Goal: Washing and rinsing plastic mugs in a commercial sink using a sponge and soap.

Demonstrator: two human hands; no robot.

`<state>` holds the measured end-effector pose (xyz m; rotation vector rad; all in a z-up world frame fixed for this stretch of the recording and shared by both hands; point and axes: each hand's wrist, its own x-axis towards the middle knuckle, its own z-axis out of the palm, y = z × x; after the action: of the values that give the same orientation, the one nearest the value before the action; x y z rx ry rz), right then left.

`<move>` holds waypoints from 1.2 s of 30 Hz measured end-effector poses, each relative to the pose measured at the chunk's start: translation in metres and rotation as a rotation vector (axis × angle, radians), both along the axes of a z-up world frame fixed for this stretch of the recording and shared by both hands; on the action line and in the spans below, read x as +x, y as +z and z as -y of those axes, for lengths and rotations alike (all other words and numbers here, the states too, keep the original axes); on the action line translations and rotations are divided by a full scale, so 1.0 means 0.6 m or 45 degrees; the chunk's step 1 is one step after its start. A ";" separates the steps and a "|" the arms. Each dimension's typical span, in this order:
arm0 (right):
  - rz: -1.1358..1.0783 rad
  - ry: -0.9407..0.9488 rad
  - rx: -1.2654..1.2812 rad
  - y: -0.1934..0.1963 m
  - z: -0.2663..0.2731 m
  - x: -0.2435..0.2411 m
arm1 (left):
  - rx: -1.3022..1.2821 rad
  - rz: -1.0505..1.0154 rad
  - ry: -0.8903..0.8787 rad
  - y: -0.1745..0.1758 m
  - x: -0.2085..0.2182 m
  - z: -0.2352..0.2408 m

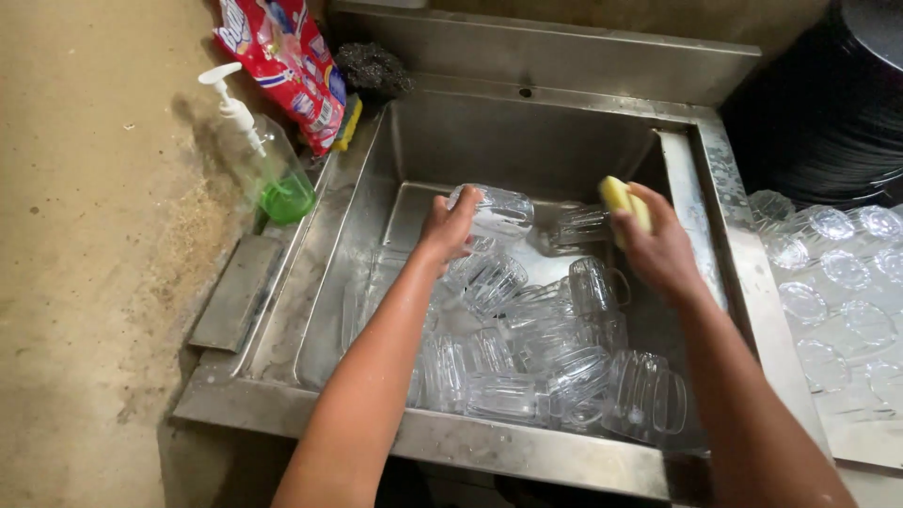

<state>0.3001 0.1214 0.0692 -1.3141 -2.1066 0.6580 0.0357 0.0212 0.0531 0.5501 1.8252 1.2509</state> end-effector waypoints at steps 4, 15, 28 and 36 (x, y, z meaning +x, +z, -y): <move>-0.232 0.313 -0.043 -0.048 0.022 -0.132 | 0.271 0.284 0.053 0.012 0.044 0.019; -0.356 0.407 0.260 -0.025 0.072 -0.154 | 0.503 0.600 -0.145 0.045 0.042 0.030; -0.355 0.212 0.370 -0.083 0.012 -0.131 | 0.616 0.030 -0.252 -0.033 0.033 0.003; -0.377 0.299 0.279 -0.080 0.028 -0.129 | 0.357 -0.266 -0.315 0.003 0.045 0.015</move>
<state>0.2225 0.1045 0.0213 -0.8050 -2.0349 0.6510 0.0629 0.0120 0.0550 1.0638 1.6930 1.3237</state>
